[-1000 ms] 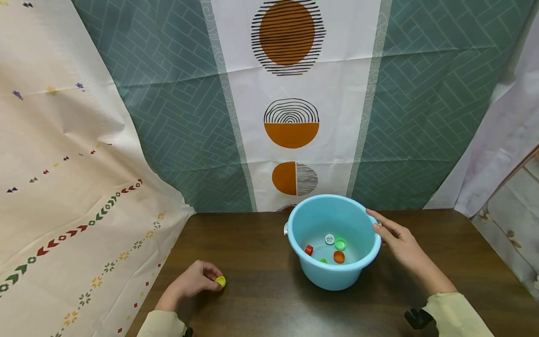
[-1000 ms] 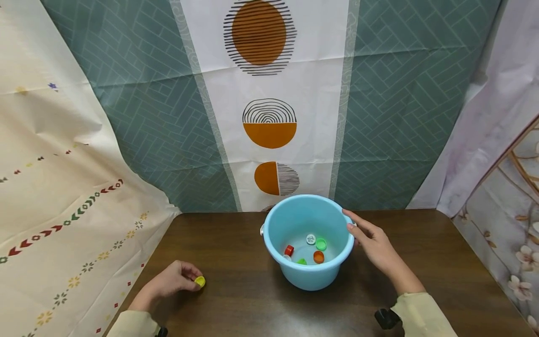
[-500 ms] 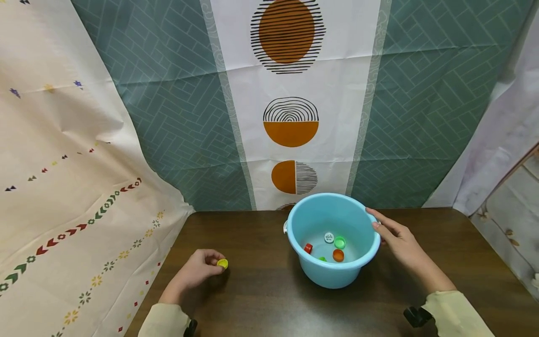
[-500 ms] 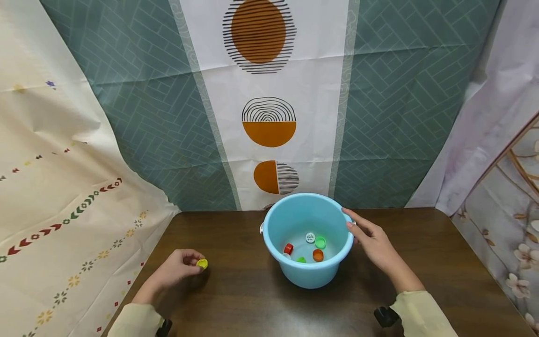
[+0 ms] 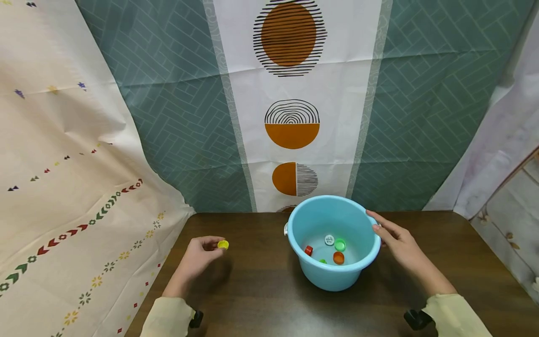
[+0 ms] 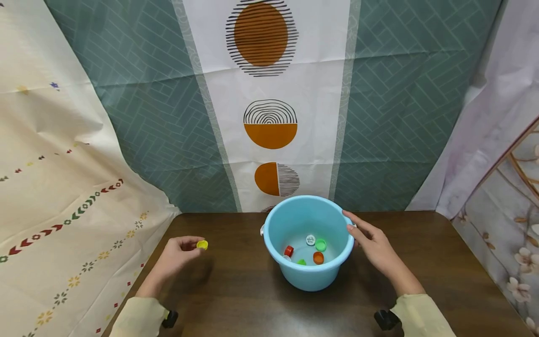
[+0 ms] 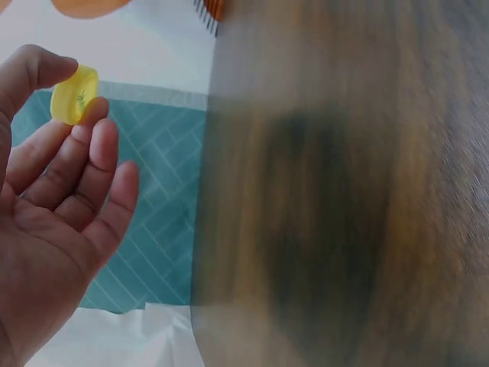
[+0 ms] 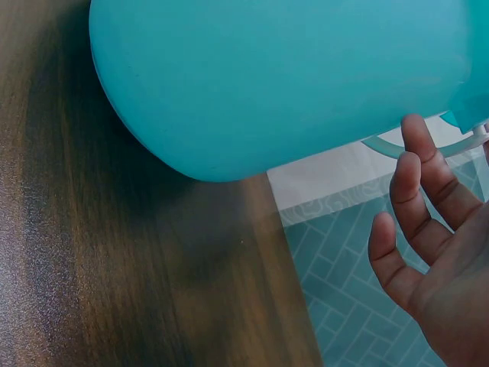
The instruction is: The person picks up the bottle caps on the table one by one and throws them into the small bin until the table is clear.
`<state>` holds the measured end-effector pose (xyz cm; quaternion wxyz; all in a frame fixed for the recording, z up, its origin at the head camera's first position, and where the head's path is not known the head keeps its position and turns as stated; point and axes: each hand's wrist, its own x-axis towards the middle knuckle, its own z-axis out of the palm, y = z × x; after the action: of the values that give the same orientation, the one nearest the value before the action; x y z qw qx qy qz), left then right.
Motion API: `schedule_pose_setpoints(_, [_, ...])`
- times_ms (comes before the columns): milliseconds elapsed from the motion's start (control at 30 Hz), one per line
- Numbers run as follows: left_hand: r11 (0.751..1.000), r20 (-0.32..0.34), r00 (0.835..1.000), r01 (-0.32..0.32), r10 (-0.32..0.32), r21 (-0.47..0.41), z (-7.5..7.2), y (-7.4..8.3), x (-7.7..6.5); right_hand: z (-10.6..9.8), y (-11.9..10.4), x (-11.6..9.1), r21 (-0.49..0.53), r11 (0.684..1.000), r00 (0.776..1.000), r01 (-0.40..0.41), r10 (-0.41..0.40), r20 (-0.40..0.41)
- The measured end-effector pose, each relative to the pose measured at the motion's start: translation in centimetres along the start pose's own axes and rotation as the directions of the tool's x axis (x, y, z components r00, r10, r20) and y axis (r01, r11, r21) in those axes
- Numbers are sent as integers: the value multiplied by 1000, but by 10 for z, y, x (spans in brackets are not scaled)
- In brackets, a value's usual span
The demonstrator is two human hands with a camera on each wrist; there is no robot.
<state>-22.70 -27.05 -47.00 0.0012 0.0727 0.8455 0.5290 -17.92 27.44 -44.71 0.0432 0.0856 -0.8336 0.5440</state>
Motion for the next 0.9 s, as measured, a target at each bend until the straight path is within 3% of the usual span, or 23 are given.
schedule_pose_setpoints(333, [998, -82, 995, -58, 56, -30, 9, 18, 8, 0, 1, 0, -3, 1000, 1000, 16, -16, -10])
schedule_pose_setpoints(667, [992, -71, 994, -93, 87, -86, 18, 41, 16, 1, -1, 0, -9, 1000, 1000, 2, -2, -8])
schedule_pose_setpoints(900, [984, -79, 987, -150, 143, -99, 27, 56, 26, 0, -1, 1, -7, 1000, 1000, 13, -13, -5])
